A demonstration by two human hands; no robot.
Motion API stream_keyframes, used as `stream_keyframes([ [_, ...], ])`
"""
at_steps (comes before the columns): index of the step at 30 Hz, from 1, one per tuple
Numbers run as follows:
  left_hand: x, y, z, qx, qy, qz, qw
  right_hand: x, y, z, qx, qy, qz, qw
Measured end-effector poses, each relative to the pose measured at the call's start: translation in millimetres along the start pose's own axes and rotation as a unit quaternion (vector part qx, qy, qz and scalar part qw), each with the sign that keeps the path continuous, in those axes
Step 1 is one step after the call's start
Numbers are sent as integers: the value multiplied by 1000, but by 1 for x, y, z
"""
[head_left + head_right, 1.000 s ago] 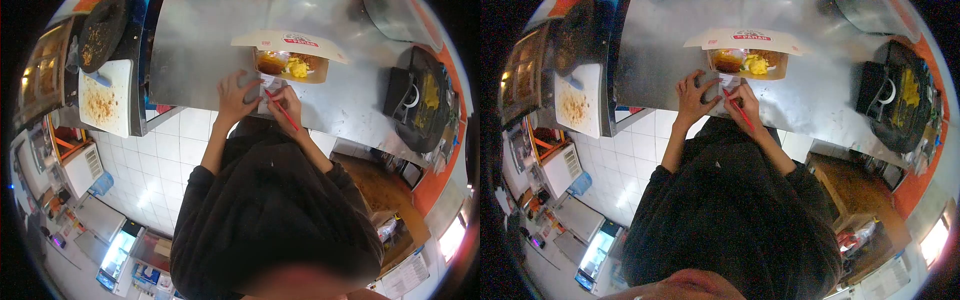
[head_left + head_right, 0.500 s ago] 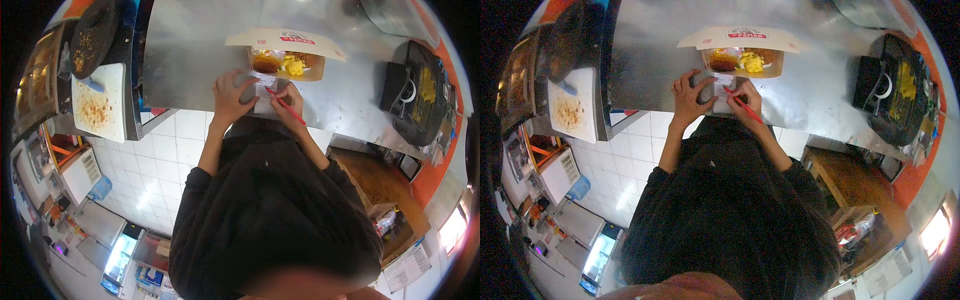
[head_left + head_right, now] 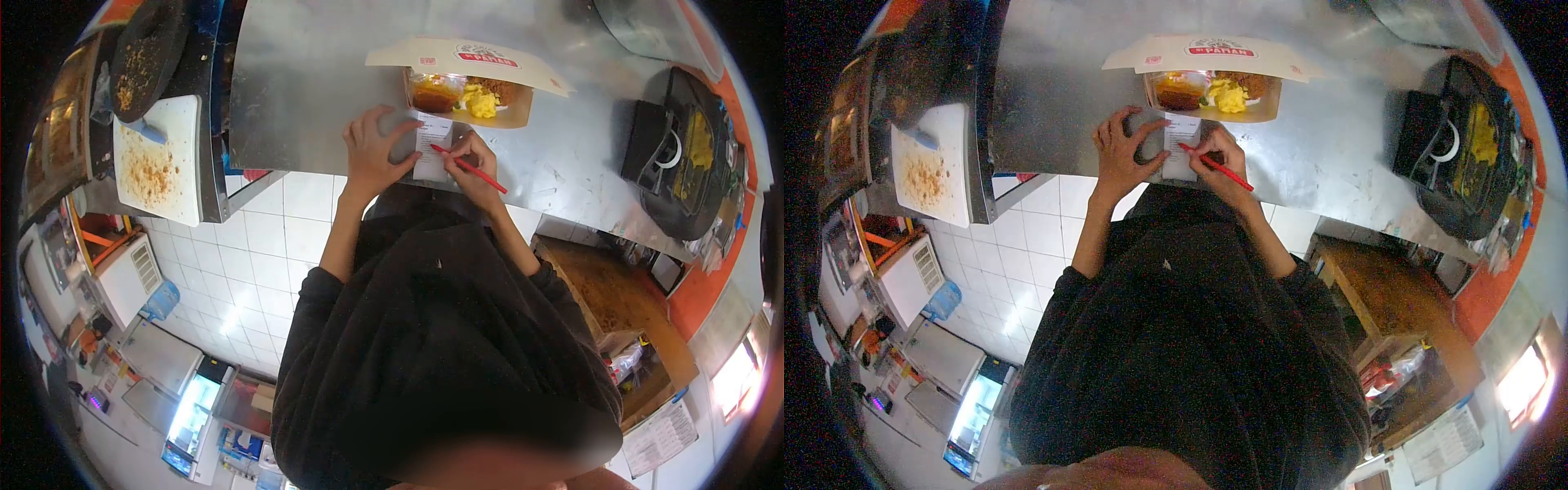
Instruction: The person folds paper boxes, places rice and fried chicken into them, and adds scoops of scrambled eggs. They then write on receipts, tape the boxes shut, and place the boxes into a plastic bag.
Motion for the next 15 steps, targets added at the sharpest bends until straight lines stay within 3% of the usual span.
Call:
stream_keyframes([
  [7, -1, 0, 0, 5, -4, 3, 1000, 0, 0, 1, 18, 24, -24, 999],
  [9, -2, 0, 1, 4, -8, 1, 1000, 7, -1, -1, 59, 18, 6, 998],
  [13, -3, -1, 3, -6, 5, 0, 1000, 9, -1, -1, 55, 23, 11, 998],
  [15, -1, 0, 2, 2, -8, 1, 1000, 12, 2, 2, 24, 55, 62, 996],
])
Point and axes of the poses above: each hand's wrist, its own y-axis away from the middle knuckle, its own z-axis out of the back of the hand, x = y × z, the point moved 5 cm from there along -y, towards the middle knuckle, and after that the axes turned 4 degrees about z, right-handed, at the moved point
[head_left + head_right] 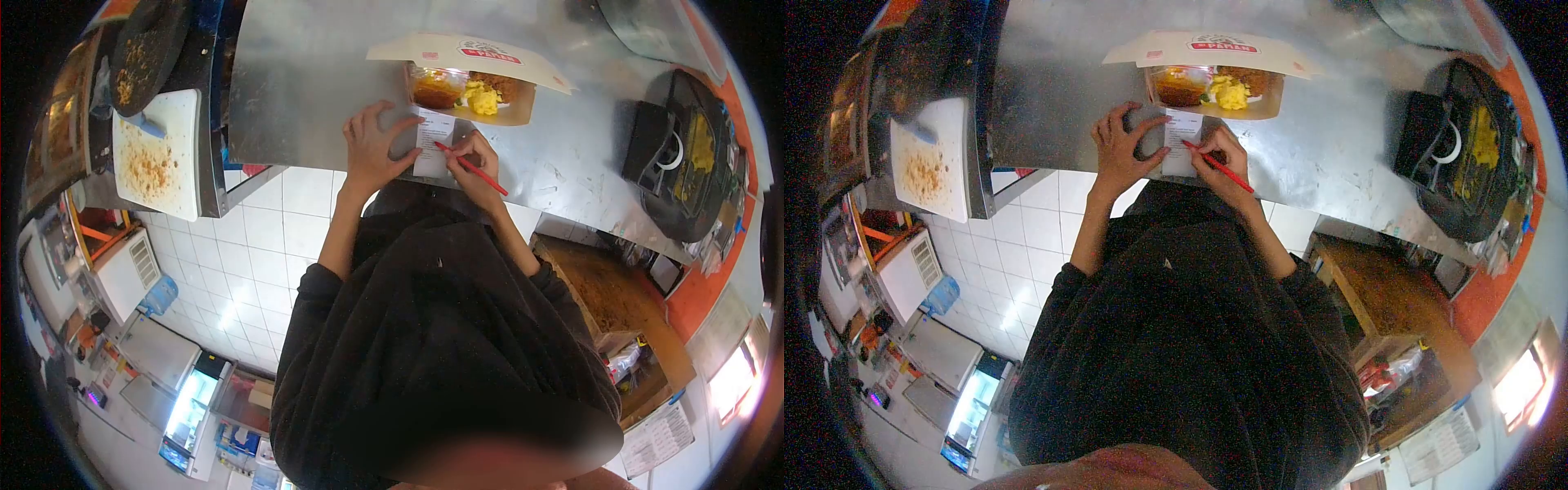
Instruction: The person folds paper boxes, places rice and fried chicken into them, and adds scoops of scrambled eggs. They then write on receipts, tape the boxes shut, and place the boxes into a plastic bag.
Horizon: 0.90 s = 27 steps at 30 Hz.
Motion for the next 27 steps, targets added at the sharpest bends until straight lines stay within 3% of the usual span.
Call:
stream_keyframes([
  [9, 0, 1, -2, -19, 12, -5, 1000, -4, 4, -3, 11, -65, -113, 991],
  [12, -1, 0, 0, -21, 14, -5, 1000, -8, 6, 1, 2, -35, -60, 998],
  [21, -1, 1, 0, 41, 18, -4, 999, -14, 14, -4, 41, -51, -115, 991],
  [24, -1, 0, 1, 43, 17, -7, 999, -9, 17, -2, 9, -18, -62, 998],
  [27, -1, 0, -1, 50, 2, -5, 999, -4, 14, -3, 41, -42, -62, 996],
])
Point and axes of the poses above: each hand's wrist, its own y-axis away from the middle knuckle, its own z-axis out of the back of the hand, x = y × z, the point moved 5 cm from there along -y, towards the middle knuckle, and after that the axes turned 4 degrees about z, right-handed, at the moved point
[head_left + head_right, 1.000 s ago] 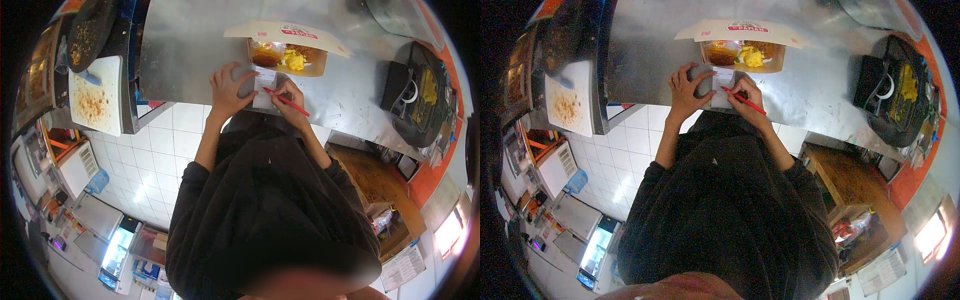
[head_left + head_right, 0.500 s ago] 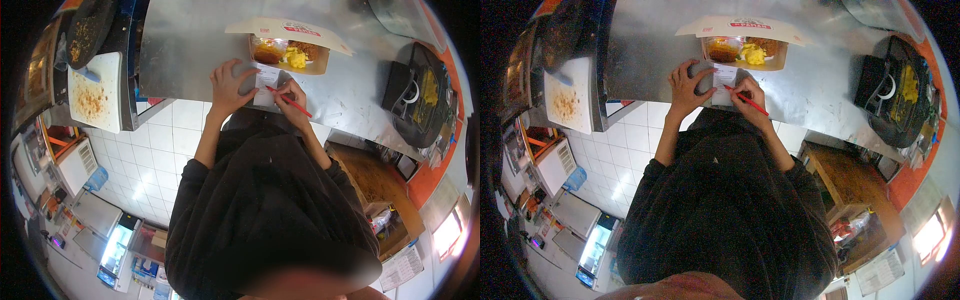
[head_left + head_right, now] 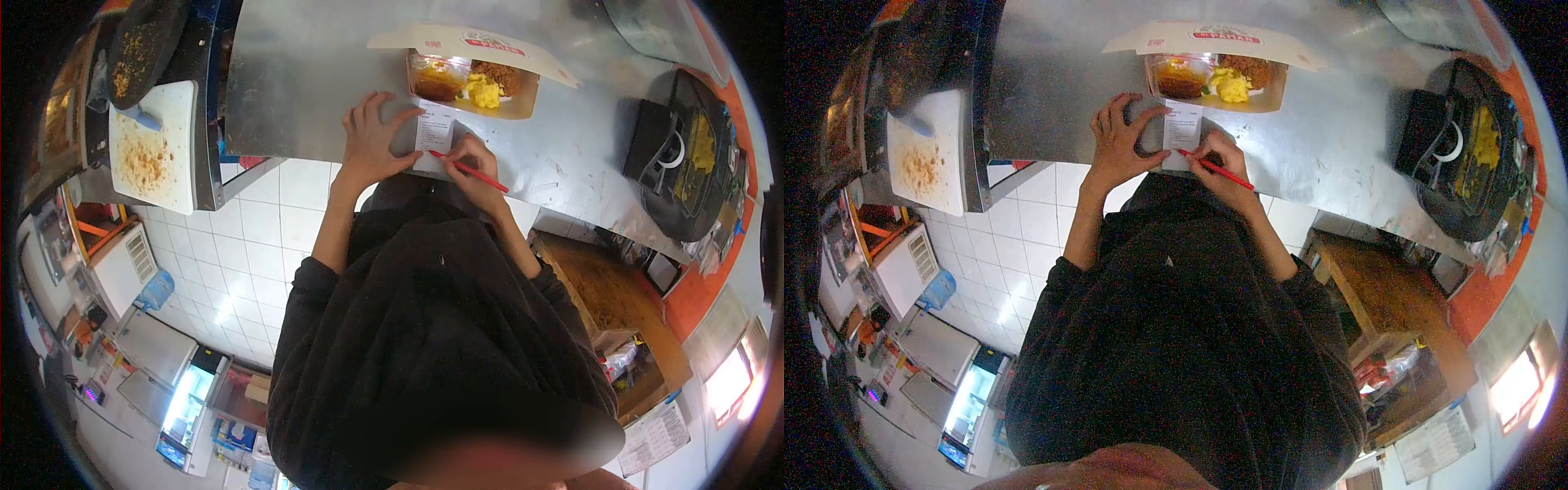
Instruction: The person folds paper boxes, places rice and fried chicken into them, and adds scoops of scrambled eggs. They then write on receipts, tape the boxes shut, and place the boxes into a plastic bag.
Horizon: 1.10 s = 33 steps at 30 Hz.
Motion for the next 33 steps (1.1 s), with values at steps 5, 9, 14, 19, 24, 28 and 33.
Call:
stream_keyframes([
  [5, -1, -1, 1, 7, 4, 1, 1000, 32, 5, 17, -67, 123, 109, 984],
  [9, -1, 4, 0, 11, 15, -7, 1000, 66, 29, 86, -282, 126, 279, 909],
  [14, 21, 4, 1, -83, 170, 5, 982, 106, -9, 300, -551, 288, 176, 763],
  [19, 13, -48, 49, -214, 336, 76, 914, 68, -32, 436, -485, 510, 4, 710],
  [24, -59, -91, 121, -21, 350, -13, 936, -2, -51, 519, -380, 534, -295, 696],
  [28, -86, -95, 98, 125, 67, 24, 990, 96, -44, 411, -560, 687, -112, 450],
  [33, -71, -77, 37, -154, 63, 39, 985, 59, -68, 219, -380, 288, 192, 858],
])
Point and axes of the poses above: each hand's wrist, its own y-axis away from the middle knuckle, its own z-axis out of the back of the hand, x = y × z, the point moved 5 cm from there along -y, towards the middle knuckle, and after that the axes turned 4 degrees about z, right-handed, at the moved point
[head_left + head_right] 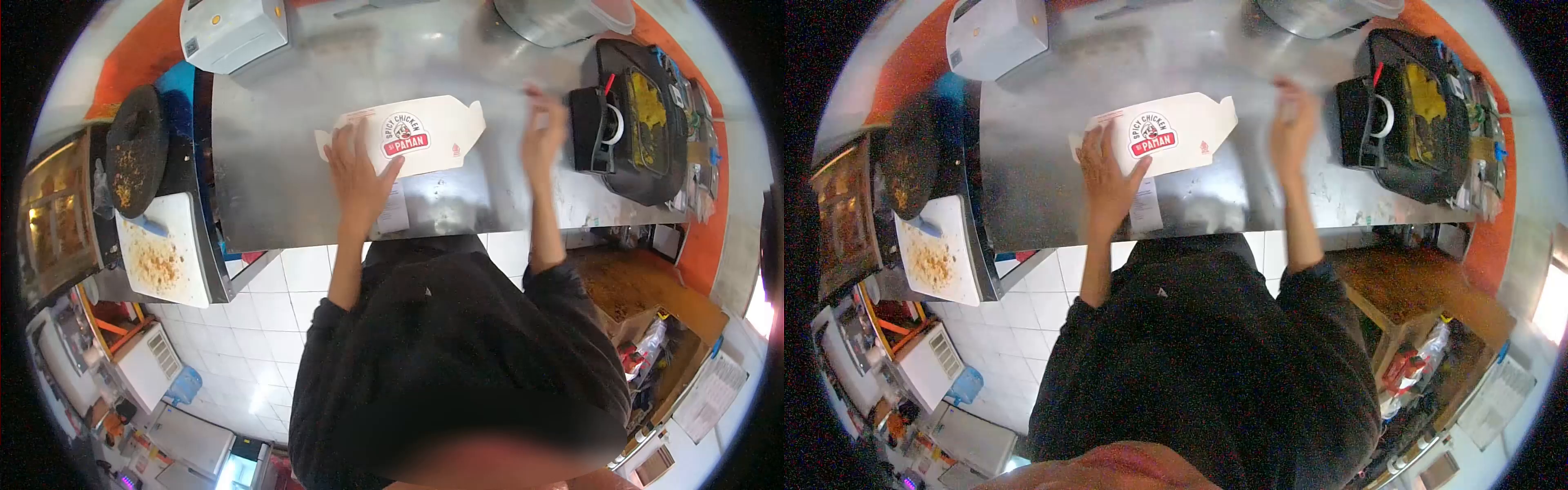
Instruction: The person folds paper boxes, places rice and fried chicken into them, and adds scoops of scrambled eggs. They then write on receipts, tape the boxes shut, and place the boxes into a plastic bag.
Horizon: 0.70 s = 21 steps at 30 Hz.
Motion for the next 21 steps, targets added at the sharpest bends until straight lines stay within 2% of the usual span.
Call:
stream_keyframes([
  [1, 5, 3, -14, 1, -3, 1, 1000, 44, 16, -27, 126, 51, -98, 986],
  [2, 13, 3, -21, -69, 59, 20, 996, 67, 32, -49, 160, 48, -124, 978],
  [3, 21, 4, -23, -140, 122, 37, 982, 58, 57, -76, 179, 43, -151, 971],
  [4, 25, 4, -25, -141, 121, 39, 982, 67, 64, -93, 146, 45, -160, 975],
  [5, 37, 3, -34, -76, 228, 128, 962, 69, 64, -90, 147, 44, -158, 975],
  [6, 47, 3, -44, -9, 331, 213, 919, 63, 69, -89, 216, 12, -241, 946],
  [7, 48, -2, -36, -13, 331, 212, 920, 66, 70, -90, 283, -21, -319, 904],
  [8, 50, -4, -33, 47, 328, 223, 917, 60, 71, -88, 278, 19, -280, 919],
  [9, 50, -5, -30, 107, 324, 234, 910, 52, 72, -85, 277, 17, -279, 919],
  [11, 43, -11, -13, 99, 294, 213, 926, 51, 53, -81, 288, -65, -219, 930],
  [12, 39, -14, -5, 97, 264, 198, 939, 42, 44, -75, 365, -50, -312, 876],
  [13, 36, -22, 9, 95, 264, 197, 939, 41, 26, -68, 364, -51, -310, 877],
  [15, 38, -34, 30, 186, 247, 215, 927, 33, 10, -68, 429, -123, -373, 813],
  [16, 55, -41, 27, 186, 247, 214, 927, 30, 3, -69, 428, -123, -373, 814],
  [18, 88, -52, 3, 276, 304, 264, 873, 30, 0, -77, 463, -225, -421, 747],
  [21, 64, -48, 15, 274, 349, 228, 867, 14, 15, -84, 458, -218, -394, 767],
])
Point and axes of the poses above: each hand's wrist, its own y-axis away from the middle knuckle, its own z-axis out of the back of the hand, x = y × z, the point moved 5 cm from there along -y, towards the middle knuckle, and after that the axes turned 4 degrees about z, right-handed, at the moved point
